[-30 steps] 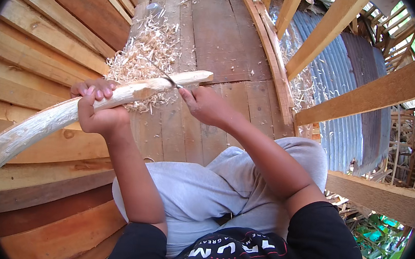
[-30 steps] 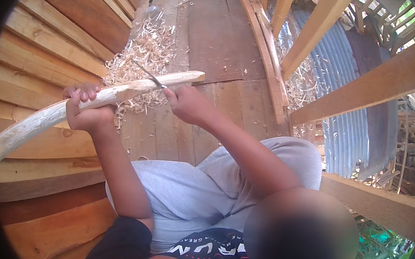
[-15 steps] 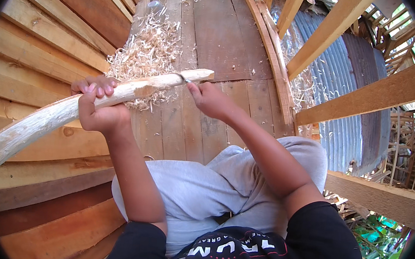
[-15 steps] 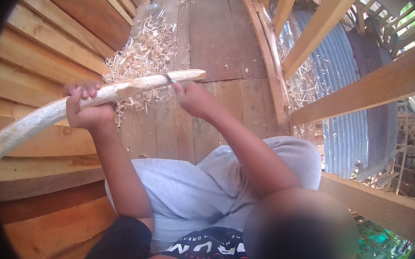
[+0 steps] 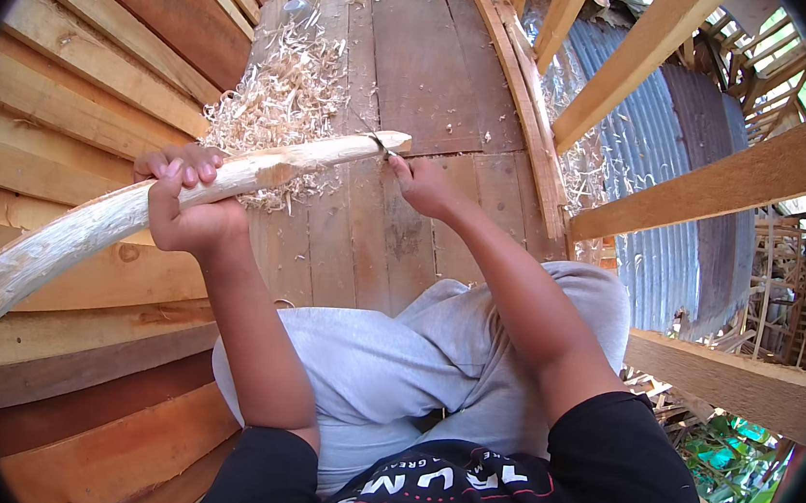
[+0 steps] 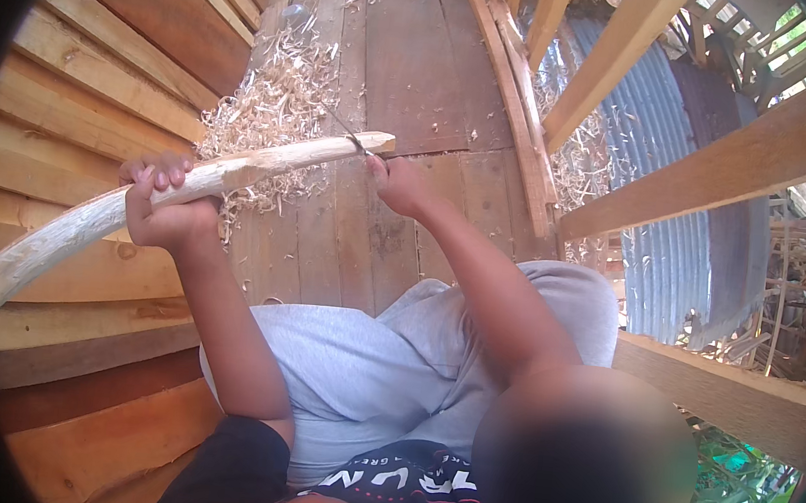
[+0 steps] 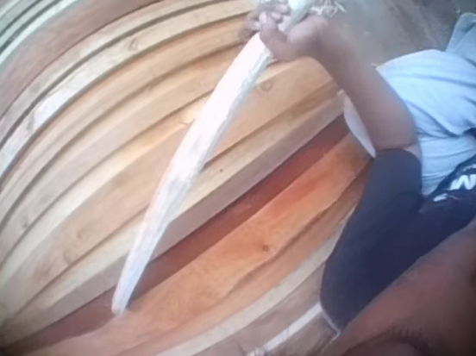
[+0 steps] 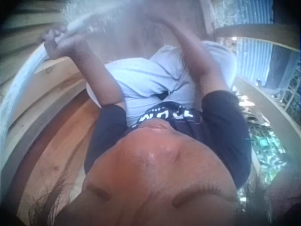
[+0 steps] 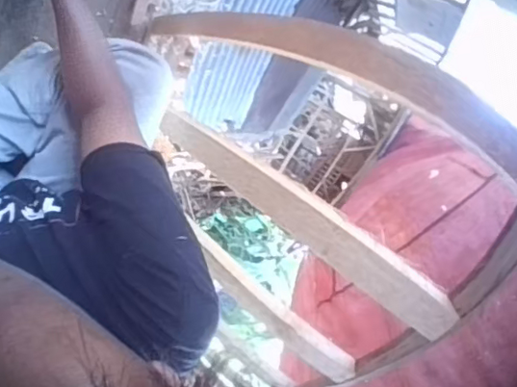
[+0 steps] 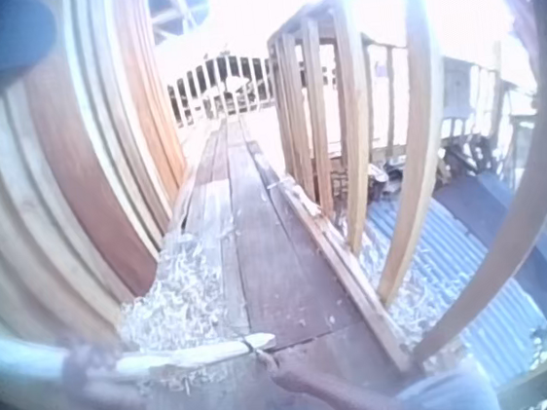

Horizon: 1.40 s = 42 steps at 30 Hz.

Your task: The person sits on a wooden floor and uses a knife to carve a long, curved piece of wood. They hold the wood with their left hand and repeatedly shave off thin strips with the knife in their right hand, rotating the piece to work on different sides.

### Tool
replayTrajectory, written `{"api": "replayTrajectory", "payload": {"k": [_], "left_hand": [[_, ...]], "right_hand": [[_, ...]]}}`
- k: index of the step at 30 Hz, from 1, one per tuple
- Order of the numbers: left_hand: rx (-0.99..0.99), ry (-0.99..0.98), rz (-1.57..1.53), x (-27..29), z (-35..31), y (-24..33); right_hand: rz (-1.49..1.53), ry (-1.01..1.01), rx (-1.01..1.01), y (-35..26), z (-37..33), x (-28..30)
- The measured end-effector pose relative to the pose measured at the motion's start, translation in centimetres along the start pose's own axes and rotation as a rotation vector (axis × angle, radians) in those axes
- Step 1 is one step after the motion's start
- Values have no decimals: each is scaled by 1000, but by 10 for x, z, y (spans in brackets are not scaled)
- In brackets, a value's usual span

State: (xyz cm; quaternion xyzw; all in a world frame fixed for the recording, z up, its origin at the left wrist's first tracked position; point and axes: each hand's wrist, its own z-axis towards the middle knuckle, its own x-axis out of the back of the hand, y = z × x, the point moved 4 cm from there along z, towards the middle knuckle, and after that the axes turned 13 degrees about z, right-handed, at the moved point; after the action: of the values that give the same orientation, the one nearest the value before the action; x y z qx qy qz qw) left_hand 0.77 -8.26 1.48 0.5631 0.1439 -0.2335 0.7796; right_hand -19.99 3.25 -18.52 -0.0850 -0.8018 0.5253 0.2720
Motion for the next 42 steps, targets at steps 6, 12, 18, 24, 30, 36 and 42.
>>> {"api": "replayTrajectory", "payload": {"k": [6, 12, 18, 24, 30, 36, 42], "left_hand": [[-7, -2, 5, -2, 1, 2], [-2, -20, 0, -2, 0, 0], [16, -87, -21, 1, 2, 0], [-19, -10, 5, 5, 3, 1], [5, -98, -20, 2, 4, 2], [-22, -124, 6, 13, 3, 5], [-115, -578, -58, -10, 4, 9]], "right_hand": [[-82, 29, 80, -10, -6, 2], [-1, 22, -26, -10, -6, 2], [-41, 33, 77, -2, -2, 4], [37, -64, 25, -29, -13, -13], [-101, 88, -39, 41, 19, 10], [-68, -251, 106, -82, -38, -16], [-154, 49, 23, 44, 22, 18]]}}
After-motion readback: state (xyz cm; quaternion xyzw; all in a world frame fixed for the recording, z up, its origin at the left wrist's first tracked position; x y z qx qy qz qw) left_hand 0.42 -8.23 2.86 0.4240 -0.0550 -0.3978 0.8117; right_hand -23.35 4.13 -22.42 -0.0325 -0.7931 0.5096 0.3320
